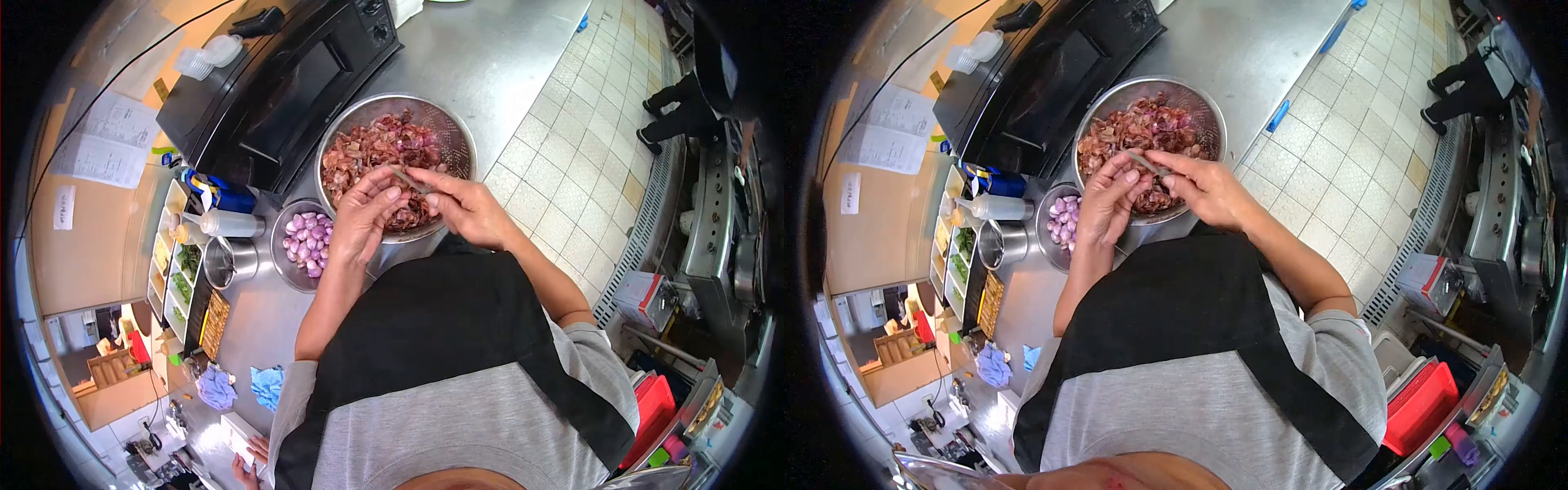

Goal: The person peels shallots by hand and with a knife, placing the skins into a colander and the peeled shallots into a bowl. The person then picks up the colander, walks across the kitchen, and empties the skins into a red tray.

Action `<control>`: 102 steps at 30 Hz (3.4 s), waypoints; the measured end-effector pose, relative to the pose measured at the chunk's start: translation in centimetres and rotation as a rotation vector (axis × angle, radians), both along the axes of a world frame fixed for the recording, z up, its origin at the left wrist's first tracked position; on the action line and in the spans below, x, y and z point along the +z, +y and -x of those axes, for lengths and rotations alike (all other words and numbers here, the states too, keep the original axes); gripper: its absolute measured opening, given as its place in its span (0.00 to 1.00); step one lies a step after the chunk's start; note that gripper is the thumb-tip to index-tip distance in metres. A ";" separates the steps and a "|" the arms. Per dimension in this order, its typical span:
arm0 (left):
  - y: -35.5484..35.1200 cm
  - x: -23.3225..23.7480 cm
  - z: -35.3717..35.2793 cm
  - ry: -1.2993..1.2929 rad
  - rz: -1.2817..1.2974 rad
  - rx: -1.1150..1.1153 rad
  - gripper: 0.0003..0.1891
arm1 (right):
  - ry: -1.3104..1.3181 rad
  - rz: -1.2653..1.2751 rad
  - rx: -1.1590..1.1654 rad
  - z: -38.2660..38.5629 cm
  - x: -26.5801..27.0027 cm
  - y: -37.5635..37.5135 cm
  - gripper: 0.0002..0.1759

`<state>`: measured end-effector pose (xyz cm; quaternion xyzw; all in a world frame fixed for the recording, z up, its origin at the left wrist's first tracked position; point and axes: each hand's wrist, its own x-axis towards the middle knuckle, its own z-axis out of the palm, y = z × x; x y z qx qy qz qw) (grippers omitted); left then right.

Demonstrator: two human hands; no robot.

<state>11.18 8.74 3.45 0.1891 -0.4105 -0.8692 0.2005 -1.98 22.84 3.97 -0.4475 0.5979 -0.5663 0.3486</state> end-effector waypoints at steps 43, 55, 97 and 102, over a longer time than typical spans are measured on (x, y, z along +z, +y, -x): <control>-0.1 -1.2 -2.7 0.147 -0.299 -0.008 0.17 | -0.486 -0.029 0.236 -1.1 0.6 -1.8 0.16; 0.3 -0.3 -2.8 0.112 -0.216 0.111 0.13 | -0.442 -0.093 0.064 -1.0 0.8 -1.5 0.24; 0.7 -0.9 -3.2 0.107 -0.057 0.162 0.11 | -0.490 -0.087 0.202 -1.9 0.2 -1.7 0.23; 1.0 -0.8 -3.2 0.055 0.114 0.191 0.11 | -0.527 -0.085 0.200 -1.9 0.5 -2.0 0.20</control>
